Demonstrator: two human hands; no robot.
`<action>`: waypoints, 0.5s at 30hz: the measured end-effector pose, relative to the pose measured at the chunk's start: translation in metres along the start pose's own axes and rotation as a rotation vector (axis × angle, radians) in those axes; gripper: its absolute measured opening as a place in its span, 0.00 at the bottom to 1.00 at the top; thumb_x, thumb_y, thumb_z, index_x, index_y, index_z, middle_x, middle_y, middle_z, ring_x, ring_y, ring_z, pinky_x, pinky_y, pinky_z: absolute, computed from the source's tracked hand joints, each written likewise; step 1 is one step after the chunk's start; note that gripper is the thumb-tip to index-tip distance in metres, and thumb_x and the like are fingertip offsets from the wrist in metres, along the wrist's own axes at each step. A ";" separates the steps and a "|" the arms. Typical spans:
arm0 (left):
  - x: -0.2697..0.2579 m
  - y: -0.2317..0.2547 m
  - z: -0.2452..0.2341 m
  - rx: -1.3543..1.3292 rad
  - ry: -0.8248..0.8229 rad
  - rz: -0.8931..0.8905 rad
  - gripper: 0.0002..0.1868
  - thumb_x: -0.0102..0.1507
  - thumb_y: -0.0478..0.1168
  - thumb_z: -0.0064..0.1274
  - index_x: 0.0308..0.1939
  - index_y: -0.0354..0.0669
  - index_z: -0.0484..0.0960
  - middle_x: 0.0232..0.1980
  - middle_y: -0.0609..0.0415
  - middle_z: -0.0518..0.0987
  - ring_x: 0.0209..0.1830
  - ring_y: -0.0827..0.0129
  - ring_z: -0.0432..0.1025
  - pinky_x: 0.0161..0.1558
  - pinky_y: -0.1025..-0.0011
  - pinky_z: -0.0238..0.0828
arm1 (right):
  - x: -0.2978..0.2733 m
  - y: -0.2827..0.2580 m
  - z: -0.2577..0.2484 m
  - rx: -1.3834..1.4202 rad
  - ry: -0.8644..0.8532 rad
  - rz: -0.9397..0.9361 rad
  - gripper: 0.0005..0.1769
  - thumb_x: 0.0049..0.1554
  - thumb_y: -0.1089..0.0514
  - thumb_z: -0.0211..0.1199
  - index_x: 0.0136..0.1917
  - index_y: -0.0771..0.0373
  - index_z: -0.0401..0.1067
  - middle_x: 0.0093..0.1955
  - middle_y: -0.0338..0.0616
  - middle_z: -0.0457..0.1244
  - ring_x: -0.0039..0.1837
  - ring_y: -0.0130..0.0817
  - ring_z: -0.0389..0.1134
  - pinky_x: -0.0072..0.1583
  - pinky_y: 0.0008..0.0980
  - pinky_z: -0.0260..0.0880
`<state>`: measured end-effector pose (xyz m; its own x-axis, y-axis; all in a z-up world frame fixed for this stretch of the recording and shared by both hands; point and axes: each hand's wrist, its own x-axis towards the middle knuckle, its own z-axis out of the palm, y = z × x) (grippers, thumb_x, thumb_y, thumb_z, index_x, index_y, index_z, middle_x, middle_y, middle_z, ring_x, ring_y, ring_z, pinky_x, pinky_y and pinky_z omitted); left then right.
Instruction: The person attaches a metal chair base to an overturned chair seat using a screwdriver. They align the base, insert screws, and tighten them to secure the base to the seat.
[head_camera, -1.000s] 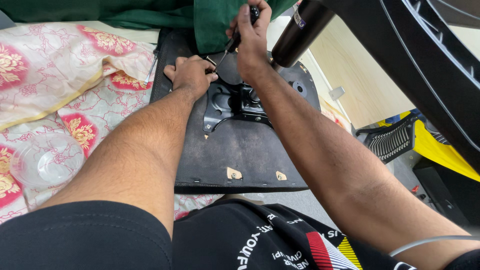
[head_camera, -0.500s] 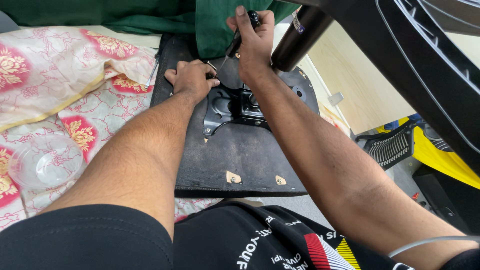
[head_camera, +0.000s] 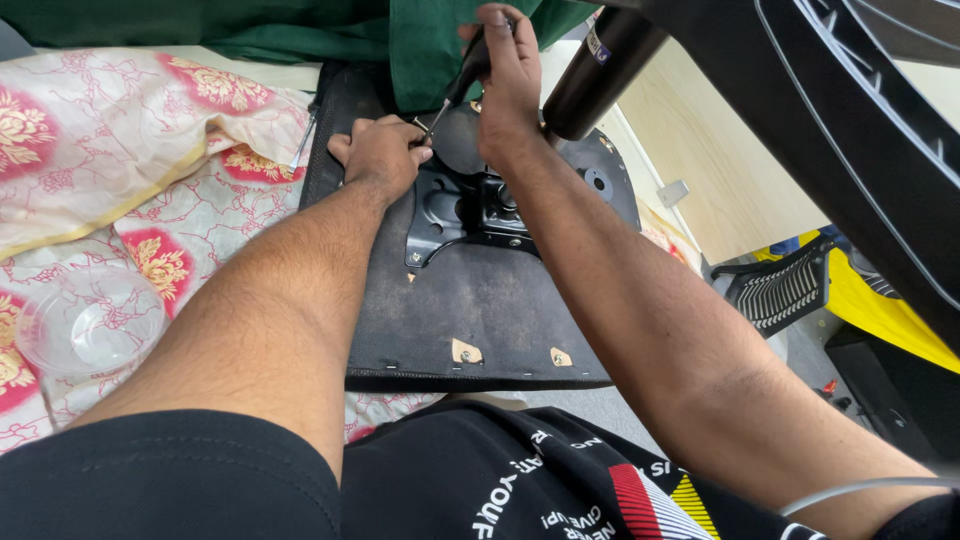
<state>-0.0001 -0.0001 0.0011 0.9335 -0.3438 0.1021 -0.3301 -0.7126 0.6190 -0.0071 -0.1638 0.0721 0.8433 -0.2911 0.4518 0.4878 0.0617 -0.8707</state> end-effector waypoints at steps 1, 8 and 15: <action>-0.001 0.002 0.001 -0.002 -0.002 0.000 0.11 0.64 0.51 0.60 0.51 0.63 0.88 0.56 0.70 0.78 0.62 0.69 0.59 0.67 0.61 0.41 | -0.002 0.000 -0.001 -0.009 -0.007 -0.032 0.19 0.67 0.44 0.60 0.61 0.59 0.67 0.51 0.40 0.66 0.53 0.27 0.64 0.54 0.31 0.65; -0.005 0.007 -0.006 -0.003 -0.053 -0.051 0.09 0.63 0.52 0.61 0.46 0.64 0.89 0.57 0.74 0.79 0.64 0.71 0.58 0.67 0.61 0.41 | -0.014 0.003 0.014 -0.021 0.051 -0.053 0.19 0.66 0.45 0.60 0.60 0.58 0.60 0.48 0.40 0.65 0.51 0.29 0.67 0.54 0.30 0.72; -0.004 0.008 -0.006 0.019 -0.021 -0.039 0.09 0.62 0.53 0.62 0.45 0.66 0.89 0.57 0.73 0.79 0.63 0.70 0.59 0.65 0.58 0.42 | -0.034 -0.007 0.015 0.257 0.013 -0.055 0.25 0.66 0.44 0.58 0.71 0.55 0.61 0.53 0.41 0.65 0.59 0.26 0.65 0.64 0.29 0.64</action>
<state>-0.0051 -0.0007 0.0100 0.9427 -0.3280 0.0615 -0.2963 -0.7375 0.6069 -0.0357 -0.1407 0.0662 0.8114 -0.3134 0.4933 0.5760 0.2855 -0.7660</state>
